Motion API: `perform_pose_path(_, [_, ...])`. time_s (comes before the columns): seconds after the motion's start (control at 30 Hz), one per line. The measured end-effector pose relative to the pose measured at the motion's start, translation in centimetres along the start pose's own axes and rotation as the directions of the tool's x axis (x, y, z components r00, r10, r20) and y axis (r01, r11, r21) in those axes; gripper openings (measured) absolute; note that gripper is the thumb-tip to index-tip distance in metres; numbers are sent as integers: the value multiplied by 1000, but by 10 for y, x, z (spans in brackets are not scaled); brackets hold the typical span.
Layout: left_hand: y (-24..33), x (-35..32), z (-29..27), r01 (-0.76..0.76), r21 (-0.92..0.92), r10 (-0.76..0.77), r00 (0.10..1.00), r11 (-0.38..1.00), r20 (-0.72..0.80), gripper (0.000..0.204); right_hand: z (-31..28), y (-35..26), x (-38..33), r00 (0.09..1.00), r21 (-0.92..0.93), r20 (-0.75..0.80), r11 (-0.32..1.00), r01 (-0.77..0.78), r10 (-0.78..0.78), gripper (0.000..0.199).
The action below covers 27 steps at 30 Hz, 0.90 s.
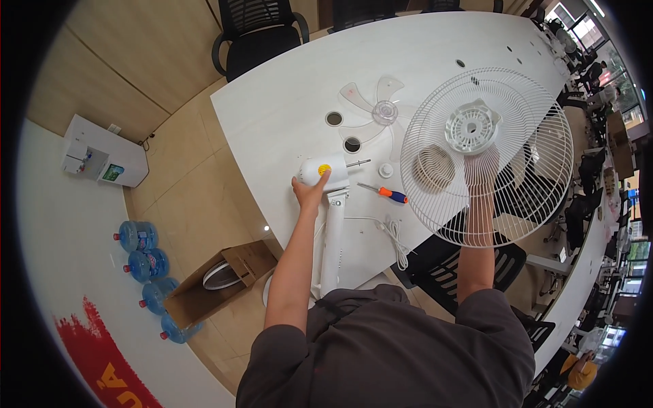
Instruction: Assembling and disassembling a white electric fan on an office table.
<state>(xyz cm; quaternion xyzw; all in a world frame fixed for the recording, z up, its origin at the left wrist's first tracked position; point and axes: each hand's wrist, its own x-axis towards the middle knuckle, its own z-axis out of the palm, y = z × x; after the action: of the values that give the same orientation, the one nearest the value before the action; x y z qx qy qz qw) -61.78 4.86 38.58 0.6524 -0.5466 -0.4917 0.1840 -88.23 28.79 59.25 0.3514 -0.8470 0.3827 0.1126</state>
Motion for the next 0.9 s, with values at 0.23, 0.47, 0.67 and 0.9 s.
perform_pose_path(0.23, [3,29,-3,329,-438,-161,912,837,377,98,-4,19,-17,985,93,67,982,-162,156,13])
perform_pose_path(0.47, [-11,35,-5,263,-453,-101,931,852,349,95,8,32,-23,980,28,90,983,-181,178,18])
perform_pose_path(0.67, [-6,29,-7,290,-505,-133,937,813,322,94,11,36,-23,973,5,113,979,-203,201,21])
perform_pose_path(0.9, [-14,44,-16,263,-462,-21,885,847,465,77,19,36,-25,962,93,155,966,-240,224,20])
